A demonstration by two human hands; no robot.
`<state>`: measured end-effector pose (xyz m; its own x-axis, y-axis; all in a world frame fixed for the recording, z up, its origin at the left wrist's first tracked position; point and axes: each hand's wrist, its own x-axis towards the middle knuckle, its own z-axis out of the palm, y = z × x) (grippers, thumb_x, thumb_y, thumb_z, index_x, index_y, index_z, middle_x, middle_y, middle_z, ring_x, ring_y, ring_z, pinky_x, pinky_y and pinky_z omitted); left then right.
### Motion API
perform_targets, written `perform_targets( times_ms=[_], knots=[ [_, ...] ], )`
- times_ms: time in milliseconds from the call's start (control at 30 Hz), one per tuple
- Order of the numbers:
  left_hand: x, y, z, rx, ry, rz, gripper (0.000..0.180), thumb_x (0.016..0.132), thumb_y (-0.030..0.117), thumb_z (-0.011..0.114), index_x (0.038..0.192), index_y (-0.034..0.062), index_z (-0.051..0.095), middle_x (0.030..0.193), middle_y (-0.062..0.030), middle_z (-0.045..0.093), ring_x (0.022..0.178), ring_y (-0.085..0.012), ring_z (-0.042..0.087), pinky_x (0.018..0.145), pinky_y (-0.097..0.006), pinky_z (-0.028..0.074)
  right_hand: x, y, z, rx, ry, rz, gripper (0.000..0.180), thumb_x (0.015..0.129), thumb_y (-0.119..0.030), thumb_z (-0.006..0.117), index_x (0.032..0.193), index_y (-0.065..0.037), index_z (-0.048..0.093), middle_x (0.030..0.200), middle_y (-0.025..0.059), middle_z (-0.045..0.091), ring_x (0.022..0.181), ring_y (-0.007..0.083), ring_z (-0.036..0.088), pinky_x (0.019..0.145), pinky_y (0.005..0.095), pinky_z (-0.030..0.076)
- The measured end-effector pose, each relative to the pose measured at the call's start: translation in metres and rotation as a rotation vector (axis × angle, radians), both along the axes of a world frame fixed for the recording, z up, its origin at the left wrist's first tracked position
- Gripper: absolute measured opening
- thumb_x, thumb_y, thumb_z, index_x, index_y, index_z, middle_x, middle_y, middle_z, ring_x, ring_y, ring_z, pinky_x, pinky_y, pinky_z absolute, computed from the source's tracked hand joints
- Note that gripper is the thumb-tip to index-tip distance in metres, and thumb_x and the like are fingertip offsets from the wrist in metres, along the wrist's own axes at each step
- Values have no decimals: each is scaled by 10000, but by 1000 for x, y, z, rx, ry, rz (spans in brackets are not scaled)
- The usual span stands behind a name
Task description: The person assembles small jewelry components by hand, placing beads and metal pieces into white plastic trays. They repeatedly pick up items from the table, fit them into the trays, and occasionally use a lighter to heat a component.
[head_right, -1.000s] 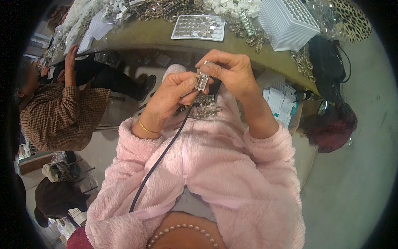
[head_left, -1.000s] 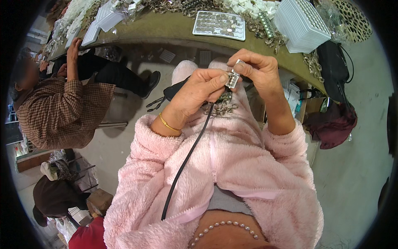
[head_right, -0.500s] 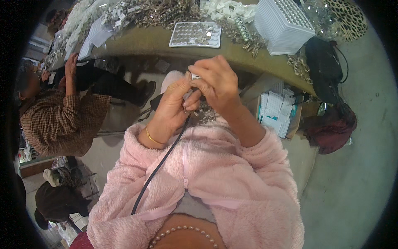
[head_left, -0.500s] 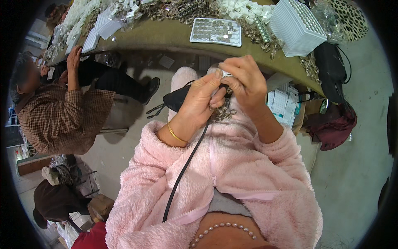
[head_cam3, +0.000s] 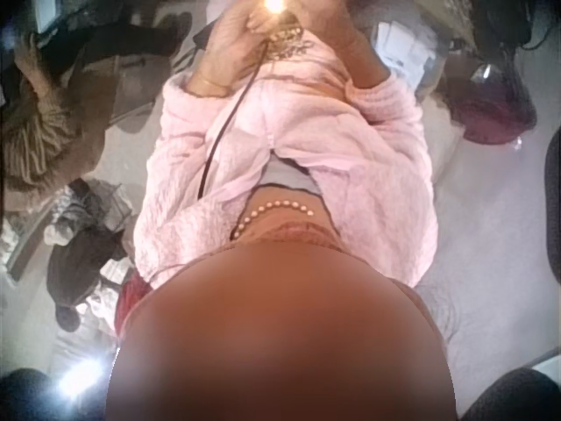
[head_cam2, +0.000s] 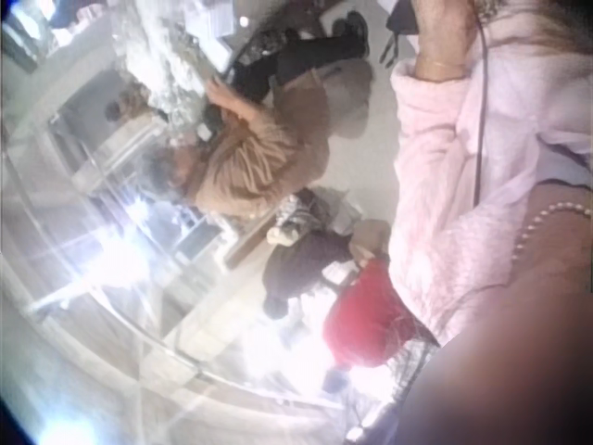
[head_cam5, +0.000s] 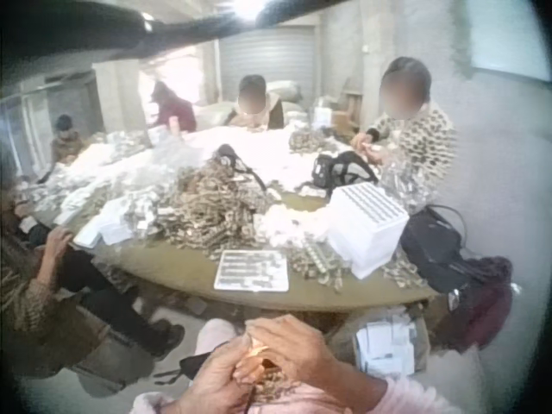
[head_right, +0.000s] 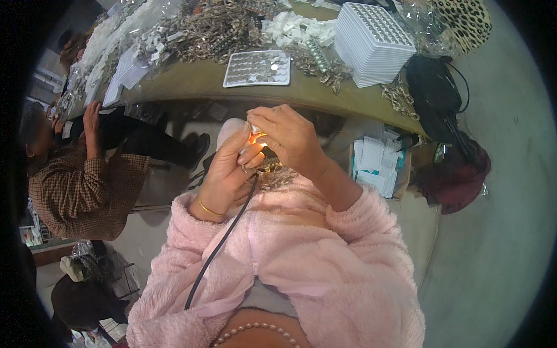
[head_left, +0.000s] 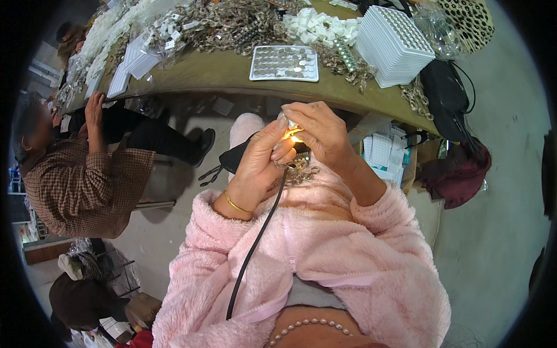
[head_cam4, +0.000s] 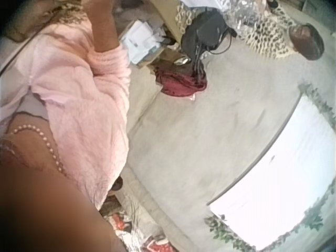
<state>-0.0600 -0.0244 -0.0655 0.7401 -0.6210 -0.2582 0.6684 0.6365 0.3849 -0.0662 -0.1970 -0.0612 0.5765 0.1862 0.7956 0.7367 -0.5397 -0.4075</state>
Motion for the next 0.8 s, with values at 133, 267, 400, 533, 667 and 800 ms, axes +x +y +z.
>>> perform_targets(
  times_ms=[133,267,400,533,667,800],
  knots=[
    [2,3,3,102,-133,16,165,992,177,597,1029,17,583,971,-119,642,518,-48,377,478,-200,337,-7,-24,-4,-133,6,-153,334,755,-83,734,1071,6,672,1082,139,678,904,312,623,744,383,506],
    [3,7,3,149,-149,41,187,996,186,591,1063,11,594,1037,-140,651,515,-40,366,475,-197,333,-7,-50,-3,-195,-52,-500,303,776,-110,743,1062,-29,684,912,89,640,807,287,580,688,399,436],
    [4,5,1,172,-237,7,171,1001,189,587,1063,32,609,1039,-155,662,516,-41,368,479,-194,337,3,-59,-3,-310,62,-578,288,752,-166,773,1013,-61,711,872,48,582,812,250,538,740,384,388],
    [3,3,1,197,-263,0,177,1002,191,587,1052,24,621,1036,-159,675,519,-40,375,477,-195,336,15,-59,-11,-363,-13,-519,308,701,-146,799,992,-80,722,863,18,570,811,225,530,746,373,380],
    [3,4,3,250,-236,41,190,980,185,626,1049,10,642,979,-109,688,525,-35,375,471,-192,320,20,-60,-21,-306,-142,-469,276,673,-85,805,938,-88,729,861,-5,584,815,208,539,737,364,380],
    [3,3,7,258,-254,35,174,960,158,655,1046,7,662,917,-67,682,532,-30,383,470,-187,311,19,-57,-18,-274,-235,-432,173,689,-55,759,852,-78,705,842,8,599,792,242,545,712,383,380]
  ],
)
